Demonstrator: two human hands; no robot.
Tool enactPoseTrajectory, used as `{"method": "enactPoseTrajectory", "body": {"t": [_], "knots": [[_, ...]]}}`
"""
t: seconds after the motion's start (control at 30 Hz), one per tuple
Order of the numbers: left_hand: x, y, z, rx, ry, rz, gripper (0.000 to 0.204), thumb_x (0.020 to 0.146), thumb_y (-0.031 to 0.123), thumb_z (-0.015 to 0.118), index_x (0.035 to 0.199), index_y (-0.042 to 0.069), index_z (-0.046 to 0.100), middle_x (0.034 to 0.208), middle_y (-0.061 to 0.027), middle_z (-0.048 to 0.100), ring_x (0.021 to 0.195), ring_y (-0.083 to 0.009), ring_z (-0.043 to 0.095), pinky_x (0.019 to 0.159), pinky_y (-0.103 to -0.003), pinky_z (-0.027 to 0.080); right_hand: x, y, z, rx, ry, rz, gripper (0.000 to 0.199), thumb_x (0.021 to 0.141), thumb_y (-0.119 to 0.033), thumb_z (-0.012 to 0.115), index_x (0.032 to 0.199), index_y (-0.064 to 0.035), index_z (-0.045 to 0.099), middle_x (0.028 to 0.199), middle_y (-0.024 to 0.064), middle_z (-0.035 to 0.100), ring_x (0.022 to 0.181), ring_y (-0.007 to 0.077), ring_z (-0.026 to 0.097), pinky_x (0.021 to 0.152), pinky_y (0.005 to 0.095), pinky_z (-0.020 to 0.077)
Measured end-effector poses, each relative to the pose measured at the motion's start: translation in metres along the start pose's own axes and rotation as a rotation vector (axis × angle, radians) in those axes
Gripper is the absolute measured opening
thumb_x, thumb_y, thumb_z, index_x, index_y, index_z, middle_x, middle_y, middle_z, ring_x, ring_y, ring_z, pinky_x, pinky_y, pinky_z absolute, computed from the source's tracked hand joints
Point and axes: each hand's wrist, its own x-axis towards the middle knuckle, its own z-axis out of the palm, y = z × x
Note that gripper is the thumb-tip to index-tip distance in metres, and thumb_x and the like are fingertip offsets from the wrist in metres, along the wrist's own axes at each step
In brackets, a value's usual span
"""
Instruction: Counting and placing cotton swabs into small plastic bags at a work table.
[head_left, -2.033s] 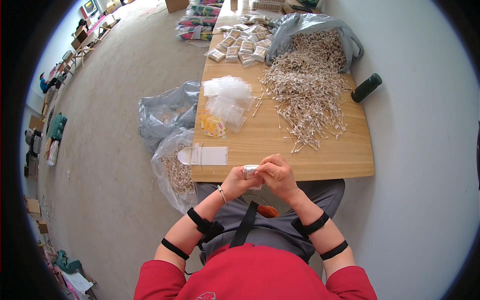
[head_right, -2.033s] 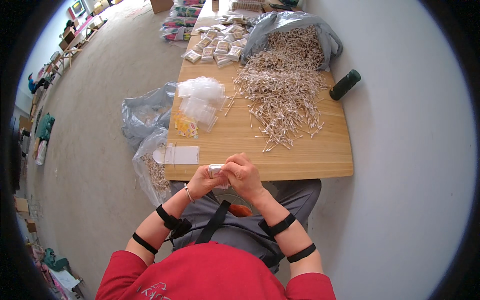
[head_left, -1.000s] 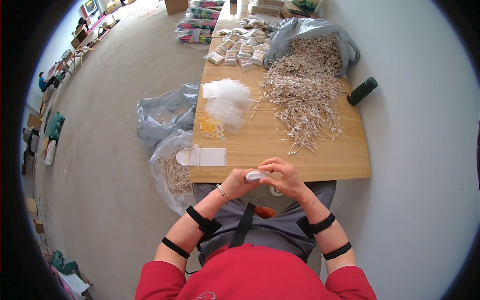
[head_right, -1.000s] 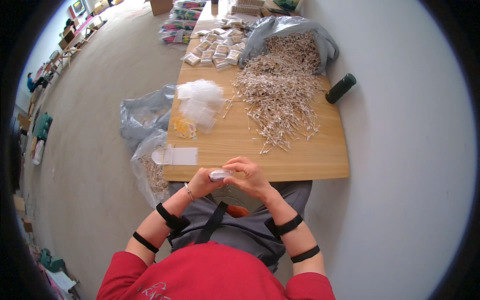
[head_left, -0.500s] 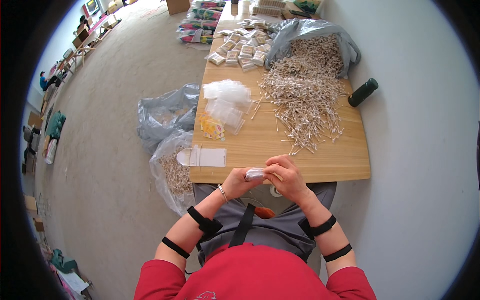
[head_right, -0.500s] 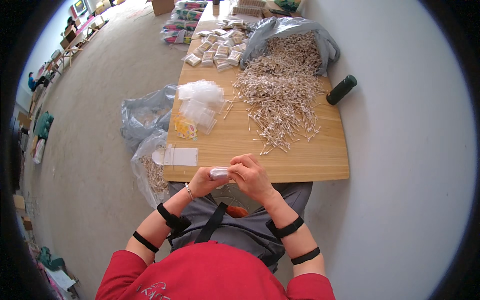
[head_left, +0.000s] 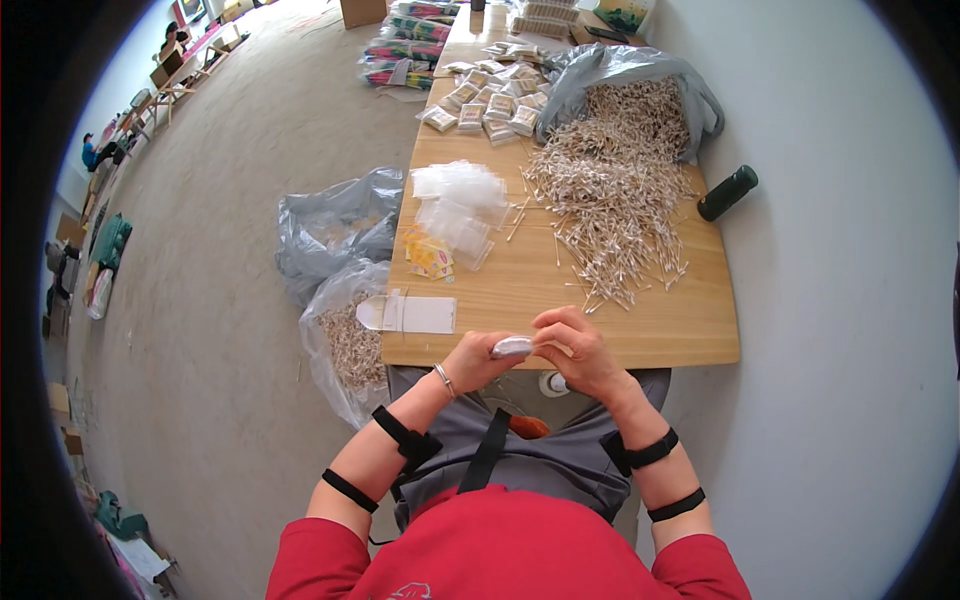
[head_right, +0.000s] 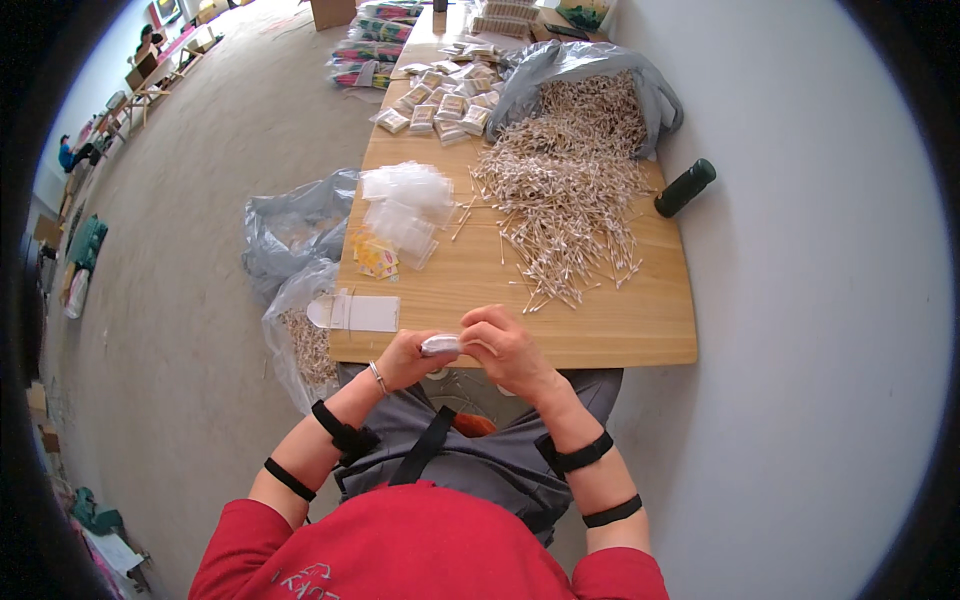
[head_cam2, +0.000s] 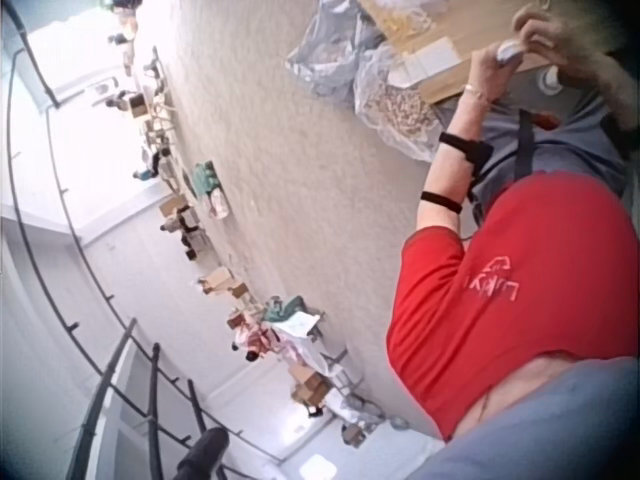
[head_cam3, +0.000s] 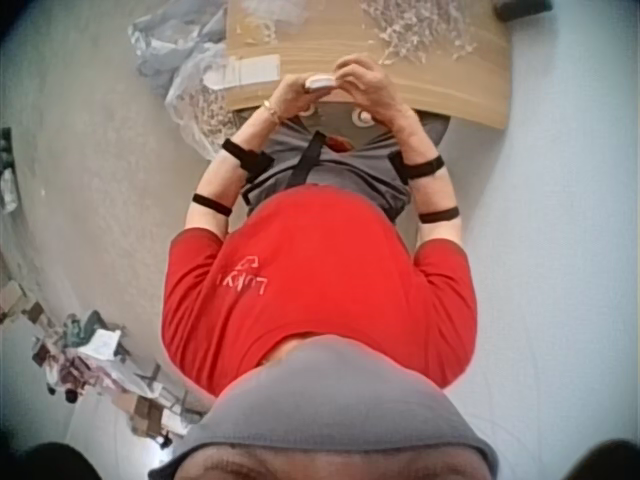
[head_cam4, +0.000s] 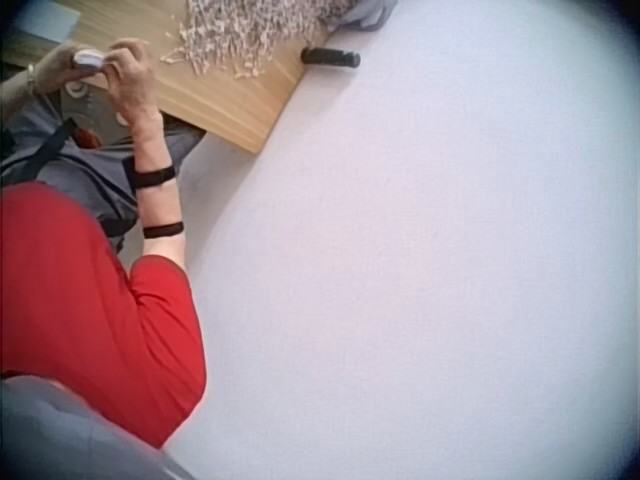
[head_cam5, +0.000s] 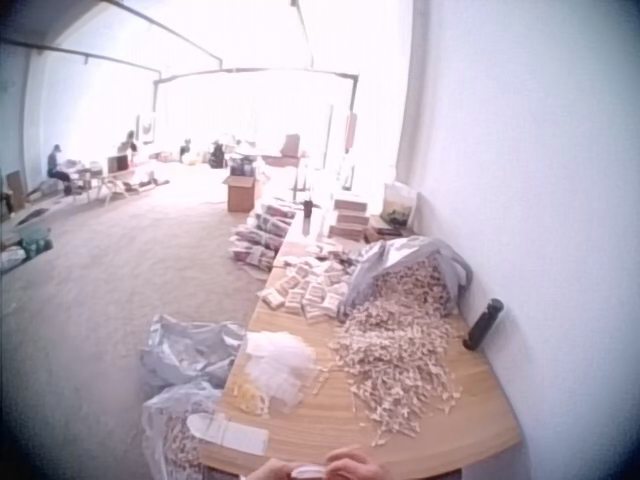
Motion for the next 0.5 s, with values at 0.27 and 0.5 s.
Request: {"method": "enactPoseTrajectory", "body": {"t": [0.27, 0.5], "knots": [[-0.0011, -0.0003, 0.0026, 0.020, 0.000, -0.050, 0.024, 0.083, 0.015, 0.069, 0.104, 0.005, 0.067, 0.087, -0.0070, 0.070, 0.076, -0.0074, 0.061, 0.069, -0.025, 0.051, -0.0006, -0.0026, -0.0059, -0.210, -0.028, -0.051, 0.013, 0.071, -0.008, 0.071, 0.083, -0.0065, 0.064, 0.095, 0.0058, 0.060, 0.094, 0.0250, 0.056, 0.079, 0.0338, 0.0482], [-0.0005, -0.0017, 0.0086, -0.031, 0.017, -0.016, 0.024, 0.083, 0.017, 0.069, 0.104, 0.004, 0.066, 0.086, -0.0080, 0.069, 0.075, -0.0087, 0.062, 0.069, -0.026, 0.051, 0.0024, -0.0024, -0.0104, -0.214, -0.092, -0.099, 0.013, 0.071, -0.003, 0.071, 0.079, -0.0061, 0.061, 0.093, 0.0061, 0.060, 0.091, 0.0263, 0.056, 0.077, 0.0348, 0.0477]]}}
